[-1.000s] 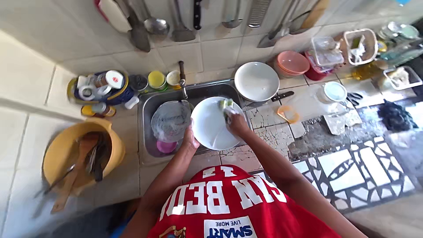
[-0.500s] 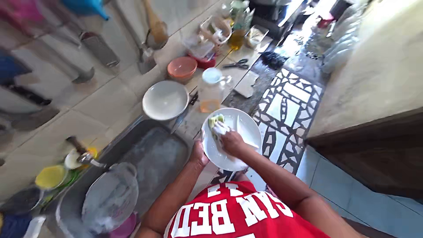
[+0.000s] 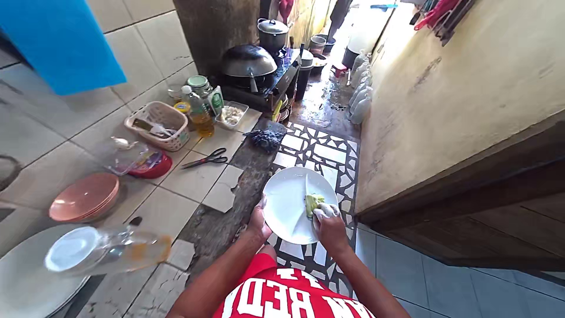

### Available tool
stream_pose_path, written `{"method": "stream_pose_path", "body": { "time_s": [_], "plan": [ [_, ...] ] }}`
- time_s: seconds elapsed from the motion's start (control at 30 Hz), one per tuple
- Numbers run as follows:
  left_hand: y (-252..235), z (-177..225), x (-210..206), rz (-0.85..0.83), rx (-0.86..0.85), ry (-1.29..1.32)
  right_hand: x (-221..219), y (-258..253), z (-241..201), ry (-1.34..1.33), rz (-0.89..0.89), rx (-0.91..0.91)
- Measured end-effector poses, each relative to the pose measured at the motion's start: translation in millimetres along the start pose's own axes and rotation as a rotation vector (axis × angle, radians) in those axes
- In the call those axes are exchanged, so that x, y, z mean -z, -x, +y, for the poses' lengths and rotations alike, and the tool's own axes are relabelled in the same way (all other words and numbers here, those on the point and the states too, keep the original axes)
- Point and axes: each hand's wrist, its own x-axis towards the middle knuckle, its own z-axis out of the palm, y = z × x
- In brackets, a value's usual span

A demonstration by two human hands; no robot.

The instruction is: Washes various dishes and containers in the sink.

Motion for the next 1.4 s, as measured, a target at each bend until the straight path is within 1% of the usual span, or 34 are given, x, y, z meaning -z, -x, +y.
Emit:
{"method": "stream_pose_path", "body": {
  "time_s": [0.03,0.1,0.17,0.23,0.27,0.33,0.37,0.43,0.5,0.53,0.6,0.7,0.77,0.83,0.9,1.0,1.1,1.17,1.23,1.3,1.4],
  "plan": [
    [-15.9,0.1,-13.1,-0.013,0.007,-0.011,-8.5,-16.9,6.1,-0.022,0.024,-0.022],
    [-49.6,1.7,-38.3,-0.039,0.011,-0.010,-23.3,-46.1,18.8,-0.085,0.005,-0.026],
    [-91.4,6.5,-59.3,-0.047,-0.005,-0.011,-35.7,-75.0,37.6,-0.148,-0.047,0.027],
    [-138.9,12.5,-78.0,-0.024,-0.006,-0.015,-42.8,-105.7,61.0,-0.200,-0.148,0.074],
    [-162.7,14.8,-88.4,-0.005,-0.002,-0.016,-44.5,-122.9,75.5,-0.187,-0.193,0.078],
    [-206.6,20.1,-116.3,0.009,0.026,-0.020,-46.2,-163.6,109.3,-0.101,-0.209,0.043],
    [-226.4,22.2,-132.2,0.009,0.044,-0.023,-46.5,-184.6,126.9,-0.029,-0.193,0.008],
    [-270.2,25.4,-168.1,-0.007,0.073,-0.023,-49.3,-230.1,167.0,0.115,-0.092,-0.049],
    [-311.5,22.9,-200.7,-0.008,0.101,-0.027,-52.6,-265.2,206.1,0.137,0.007,-0.132],
    [-333.0,21.4,-217.6,-0.007,0.120,-0.029,-55.1,-282.2,225.9,0.093,0.044,-0.196],
    [-371.5,17.4,-252.3,-0.020,0.162,-0.041,-59.7,-313.3,263.4,-0.116,0.137,-0.367],
    [-427.3,11.8,-302.9,-0.085,0.207,-0.046,-69.6,-362.7,310.6,-0.576,0.297,-0.718],
    [-465.4,4.7,-327.4,-0.144,0.209,-0.077,-79.3,-391.7,340.6,-0.931,0.297,-0.903],
    [-505.3,-0.2,-353.1,-0.164,0.196,-0.095,-85.8,-431.3,368.1,-1.145,0.295,-0.998],
    [-539.2,2.6,-379.0,-0.130,0.176,-0.120,-88.1,-470.0,391.5,-1.245,0.265,-0.997],
    [-591.0,15.2,-420.4,-0.109,0.130,-0.174,-92.9,-542.4,429.5,-1.267,0.246,-0.922],
    [-642.4,37.5,-445.7,-0.181,0.054,-0.240,-108.1,-607.4,458.5,-1.317,0.223,-0.900],
    [-691.1,56.5,-456.0,-0.194,0.014,-0.255,-119.5,-648.0,474.3,-1.380,0.214,-0.891],
    [-746.5,79.2,-466.6,-0.110,-0.044,-0.289,-130.6,-685.3,490.0,-1.414,0.204,-0.873],
    [-805.0,98.9,-470.6,-0.003,-0.062,-0.285,-140.8,-711.5,504.7,-1.399,0.205,-0.868],
    [-897.1,129.3,-486.0,0.122,-0.056,-0.108,-147.6,-758.9,524.7,-1.342,0.206,-0.838]
  ]
}}
